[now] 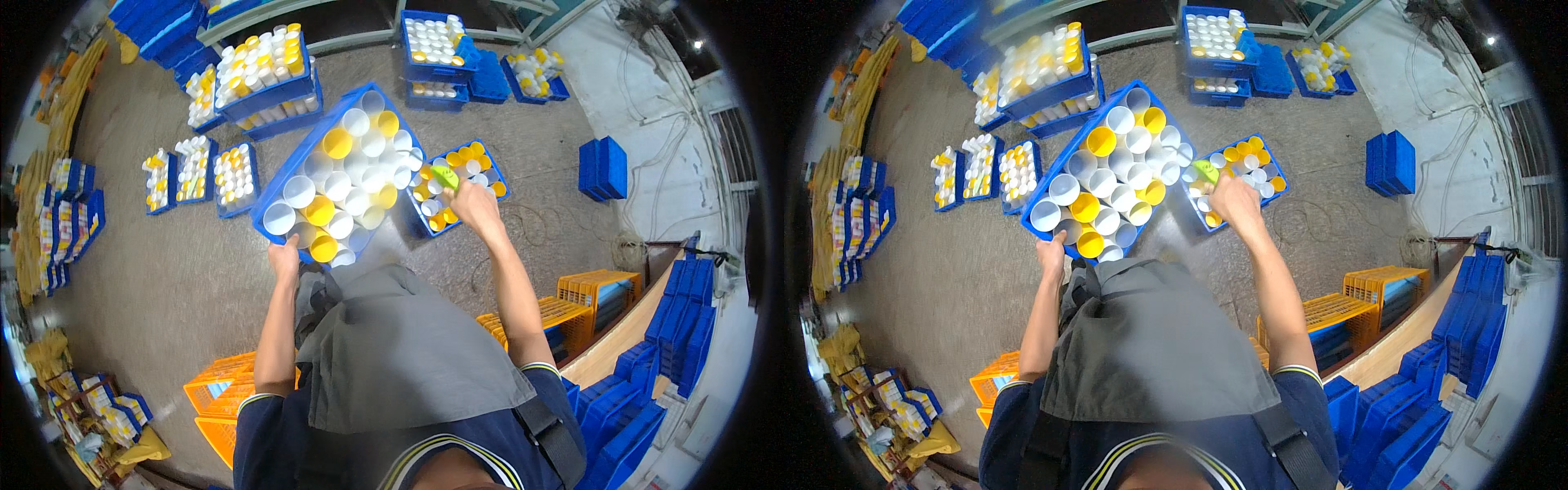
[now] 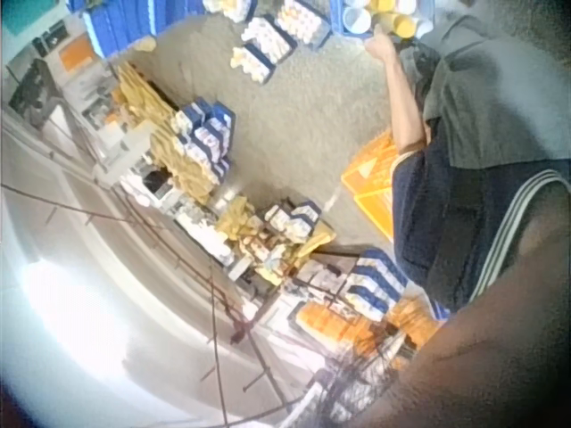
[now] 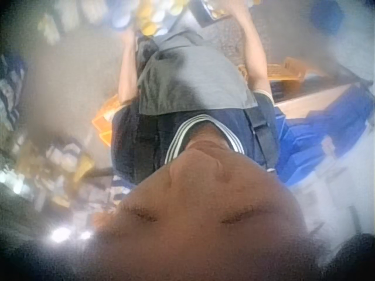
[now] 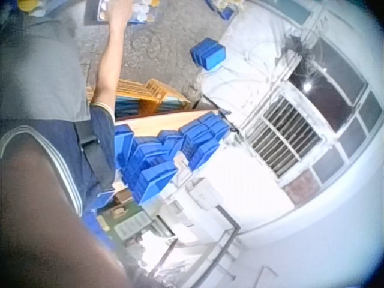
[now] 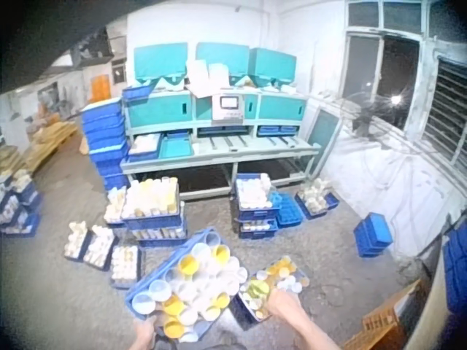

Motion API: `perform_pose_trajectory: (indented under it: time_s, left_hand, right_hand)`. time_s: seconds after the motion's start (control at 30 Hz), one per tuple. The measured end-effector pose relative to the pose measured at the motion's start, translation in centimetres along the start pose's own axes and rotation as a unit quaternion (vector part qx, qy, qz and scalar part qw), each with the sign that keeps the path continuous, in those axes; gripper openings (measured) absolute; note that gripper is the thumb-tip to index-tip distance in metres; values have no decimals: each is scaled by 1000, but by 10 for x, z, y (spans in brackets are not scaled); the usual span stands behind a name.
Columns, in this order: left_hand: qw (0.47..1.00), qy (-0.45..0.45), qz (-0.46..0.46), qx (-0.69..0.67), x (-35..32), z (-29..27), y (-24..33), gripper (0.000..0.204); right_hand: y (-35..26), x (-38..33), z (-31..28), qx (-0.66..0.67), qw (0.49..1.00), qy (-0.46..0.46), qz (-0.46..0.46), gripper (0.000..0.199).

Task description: The person moves white and yellow cylindrical containers between blue trays on the floor and a table, using a green-handled tool to adjust them. They repeatedly pick up, place, and reposition the containers across multiple trays.

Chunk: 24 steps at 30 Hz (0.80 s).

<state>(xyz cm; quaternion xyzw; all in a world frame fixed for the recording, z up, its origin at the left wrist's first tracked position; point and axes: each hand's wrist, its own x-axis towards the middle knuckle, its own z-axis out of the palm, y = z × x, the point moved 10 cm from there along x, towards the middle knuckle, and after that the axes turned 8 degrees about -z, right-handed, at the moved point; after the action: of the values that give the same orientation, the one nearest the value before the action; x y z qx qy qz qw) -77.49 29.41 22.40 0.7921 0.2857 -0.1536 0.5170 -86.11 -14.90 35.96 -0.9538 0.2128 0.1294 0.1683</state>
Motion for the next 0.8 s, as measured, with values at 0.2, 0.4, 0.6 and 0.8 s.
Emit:
perform_pose_trajectory:
  time_s: [0.2, 0.4, 0.6, 0.8]
  left_hand:
    - [991, -67, 55, -100, -10, -2, 13, 29]
    - [996, -67, 21, -46, -12, -5, 12, 26]
    - [993, -82, 17, -78, -10, -1, 14, 26]
    - [993, -78, 2, -87, -2, 2, 9, 28]
  right_hand:
    - [25, 14, -23, 0, 999, 29, 12, 45]
    - [50, 2, -15, 25, 997, -35, 63, 47]
    - [49, -13, 1, 14, 996, -62, 55, 48]
    - [26, -28, 12, 38, 996, -82, 25, 48]
